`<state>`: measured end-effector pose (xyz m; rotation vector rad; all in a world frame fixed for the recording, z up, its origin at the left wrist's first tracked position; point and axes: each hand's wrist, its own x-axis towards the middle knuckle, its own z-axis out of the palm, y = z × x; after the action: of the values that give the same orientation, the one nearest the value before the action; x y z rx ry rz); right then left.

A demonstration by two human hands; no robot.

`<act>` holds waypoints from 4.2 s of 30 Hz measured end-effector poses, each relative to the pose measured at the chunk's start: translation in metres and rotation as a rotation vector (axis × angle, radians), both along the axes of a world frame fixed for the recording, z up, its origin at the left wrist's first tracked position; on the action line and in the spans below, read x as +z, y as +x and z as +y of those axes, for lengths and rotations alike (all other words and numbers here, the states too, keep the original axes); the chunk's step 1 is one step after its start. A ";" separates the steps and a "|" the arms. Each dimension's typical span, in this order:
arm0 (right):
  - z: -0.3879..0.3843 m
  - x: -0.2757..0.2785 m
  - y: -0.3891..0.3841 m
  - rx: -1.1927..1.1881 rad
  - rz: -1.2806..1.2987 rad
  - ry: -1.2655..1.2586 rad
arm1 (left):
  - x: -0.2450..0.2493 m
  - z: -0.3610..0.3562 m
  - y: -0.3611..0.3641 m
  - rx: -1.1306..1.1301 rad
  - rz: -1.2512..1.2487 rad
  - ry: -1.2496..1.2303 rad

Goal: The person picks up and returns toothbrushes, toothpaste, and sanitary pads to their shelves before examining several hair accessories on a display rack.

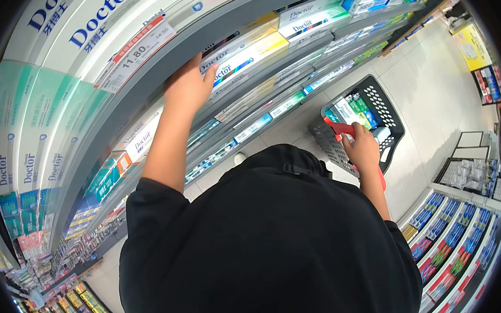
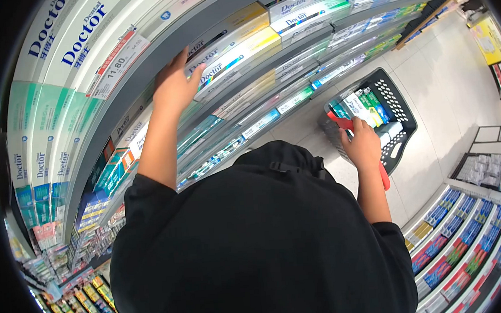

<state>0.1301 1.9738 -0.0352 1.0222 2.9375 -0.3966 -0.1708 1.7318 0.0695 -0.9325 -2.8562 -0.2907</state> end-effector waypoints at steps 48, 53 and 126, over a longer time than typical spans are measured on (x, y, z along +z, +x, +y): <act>-0.058 0.074 -0.040 0.524 0.678 -0.803 | 0.021 -0.029 0.113 -0.615 -0.164 0.284; -0.058 0.069 -0.030 0.215 0.878 -1.103 | 0.022 -0.027 0.107 -0.537 -0.006 0.334; -0.023 0.066 -0.028 0.592 1.183 0.355 | -0.029 -0.042 0.086 -0.593 0.509 1.069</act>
<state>0.1017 1.9513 0.0305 -0.3623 4.1960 -0.6090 -0.0846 1.6899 0.0403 -1.2538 -1.5137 -1.2366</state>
